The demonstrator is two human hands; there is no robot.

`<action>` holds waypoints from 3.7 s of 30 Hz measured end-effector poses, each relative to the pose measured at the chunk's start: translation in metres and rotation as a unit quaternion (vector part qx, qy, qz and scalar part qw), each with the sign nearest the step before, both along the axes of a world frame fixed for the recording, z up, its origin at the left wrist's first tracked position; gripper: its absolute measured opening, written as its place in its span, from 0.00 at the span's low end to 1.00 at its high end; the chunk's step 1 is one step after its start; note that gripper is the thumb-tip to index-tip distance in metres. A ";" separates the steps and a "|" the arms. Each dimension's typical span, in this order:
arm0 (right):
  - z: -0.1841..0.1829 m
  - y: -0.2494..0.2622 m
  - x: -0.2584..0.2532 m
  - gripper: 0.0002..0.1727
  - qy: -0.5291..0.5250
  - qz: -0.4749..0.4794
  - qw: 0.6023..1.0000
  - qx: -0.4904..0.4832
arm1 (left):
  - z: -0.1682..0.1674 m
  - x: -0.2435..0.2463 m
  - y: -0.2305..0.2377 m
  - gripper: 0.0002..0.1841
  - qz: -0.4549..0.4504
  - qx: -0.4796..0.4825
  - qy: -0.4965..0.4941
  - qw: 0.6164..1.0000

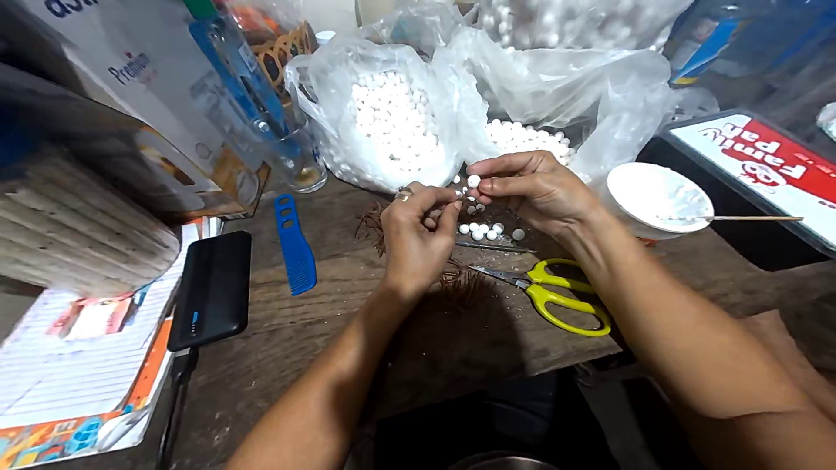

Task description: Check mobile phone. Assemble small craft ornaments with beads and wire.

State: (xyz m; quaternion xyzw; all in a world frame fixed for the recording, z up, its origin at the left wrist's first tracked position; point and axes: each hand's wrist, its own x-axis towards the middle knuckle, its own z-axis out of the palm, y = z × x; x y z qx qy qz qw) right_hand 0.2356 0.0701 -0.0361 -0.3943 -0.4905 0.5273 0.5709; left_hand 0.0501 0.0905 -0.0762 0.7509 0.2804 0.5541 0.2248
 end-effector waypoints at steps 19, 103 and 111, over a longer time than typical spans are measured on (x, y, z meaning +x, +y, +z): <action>-0.006 0.000 0.000 0.15 -0.073 -0.021 0.994 0.081 | 0.000 -0.001 0.000 0.05 0.012 0.027 0.027 0.999; -0.016 -0.002 0.015 0.17 0.022 0.068 0.997 0.014 | 0.003 -0.002 -0.002 0.03 0.046 -0.027 0.026 0.998; -0.016 -0.004 0.013 0.18 0.003 0.046 0.999 0.014 | 0.002 -0.001 -0.001 0.03 0.051 -0.020 0.025 0.998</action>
